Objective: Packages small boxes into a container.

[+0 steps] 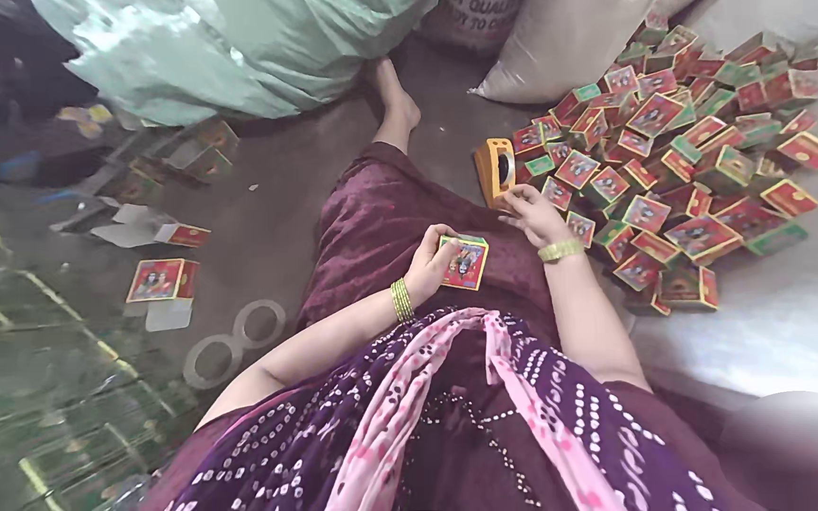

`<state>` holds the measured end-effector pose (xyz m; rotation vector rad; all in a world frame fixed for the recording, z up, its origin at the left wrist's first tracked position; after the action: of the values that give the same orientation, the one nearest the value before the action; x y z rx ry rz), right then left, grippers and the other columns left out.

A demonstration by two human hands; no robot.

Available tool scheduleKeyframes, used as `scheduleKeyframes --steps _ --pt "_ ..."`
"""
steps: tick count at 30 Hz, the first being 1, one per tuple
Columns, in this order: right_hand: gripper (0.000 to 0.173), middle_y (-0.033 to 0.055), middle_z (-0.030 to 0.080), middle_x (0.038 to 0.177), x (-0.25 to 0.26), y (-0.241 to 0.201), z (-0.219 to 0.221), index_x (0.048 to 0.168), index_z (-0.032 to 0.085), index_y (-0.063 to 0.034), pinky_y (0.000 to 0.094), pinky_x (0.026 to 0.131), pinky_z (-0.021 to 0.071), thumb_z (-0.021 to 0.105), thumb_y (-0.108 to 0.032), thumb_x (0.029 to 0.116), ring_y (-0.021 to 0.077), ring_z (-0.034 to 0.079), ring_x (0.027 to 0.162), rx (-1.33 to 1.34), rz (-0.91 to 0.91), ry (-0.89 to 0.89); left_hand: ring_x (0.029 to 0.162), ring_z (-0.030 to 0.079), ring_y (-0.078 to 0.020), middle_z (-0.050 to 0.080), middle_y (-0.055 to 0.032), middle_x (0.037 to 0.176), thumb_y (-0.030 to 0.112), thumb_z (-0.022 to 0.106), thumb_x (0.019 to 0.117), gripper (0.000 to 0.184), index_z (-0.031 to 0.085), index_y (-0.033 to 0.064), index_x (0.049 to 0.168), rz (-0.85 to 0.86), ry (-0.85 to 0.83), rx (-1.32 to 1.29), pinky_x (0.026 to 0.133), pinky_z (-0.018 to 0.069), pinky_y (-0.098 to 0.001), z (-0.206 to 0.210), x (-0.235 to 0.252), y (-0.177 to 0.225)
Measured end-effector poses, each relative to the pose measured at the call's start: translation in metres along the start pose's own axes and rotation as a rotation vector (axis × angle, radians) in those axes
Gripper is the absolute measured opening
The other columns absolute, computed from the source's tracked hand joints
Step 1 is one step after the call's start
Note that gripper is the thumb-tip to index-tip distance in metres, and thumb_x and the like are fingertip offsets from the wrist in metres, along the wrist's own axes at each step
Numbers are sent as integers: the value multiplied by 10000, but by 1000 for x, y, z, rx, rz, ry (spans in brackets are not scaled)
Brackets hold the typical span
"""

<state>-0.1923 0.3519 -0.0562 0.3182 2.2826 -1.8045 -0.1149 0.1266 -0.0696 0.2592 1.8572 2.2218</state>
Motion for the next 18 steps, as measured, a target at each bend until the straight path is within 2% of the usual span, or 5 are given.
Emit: scheduleKeyframes --steps 3,6,9,12,18 --pt "179 74 618 1390 -64 -22 45 1157 676 -85 436 977 562 565 -127 1023 239 635 1205 294 -67 -146 801 671 -137 664 -67 926 242 385 1089 284 526 75 1269 25 18 61 757 592 -347 -1 0 -2" --pt "216 91 620 1415 -94 -18 70 1091 735 -37 346 896 552 569 -118 979 192 647 1149 288 -67 -183 801 651 -137 644 -66 937 295 353 1098 323 540 83 1256 33 20 98 745 577 -353 3 0 -2" --pt "343 120 679 1274 -96 1 83 1320 665 -39 368 840 598 606 -156 1003 209 692 1006 308 49 -173 847 685 -149 684 -77 1005 301 509 1055 316 529 84 1284 9 -14 84 779 595 -367 8 -3 -5" --pt "312 112 717 1120 -92 9 82 1285 678 -55 358 774 595 628 -190 1008 195 691 913 312 92 -96 858 710 -182 693 -97 1059 182 750 929 447 504 77 1287 -45 -2 44 771 620 -372 10 -6 -3" --pt "234 105 733 984 -89 18 73 1128 730 -74 343 681 579 762 -169 916 190 687 809 253 138 69 914 712 -179 677 -112 1112 161 818 861 510 524 42 1260 12 -58 106 817 630 -376 14 -6 1"
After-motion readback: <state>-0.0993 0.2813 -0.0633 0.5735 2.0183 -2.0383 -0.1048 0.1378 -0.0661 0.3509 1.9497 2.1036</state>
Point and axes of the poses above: each hand's wrist, its own x-axis towards the middle knuckle, its own z-axis out of the palm, y = z × x, the point moved 10 cm from there along x, towards the middle knuckle
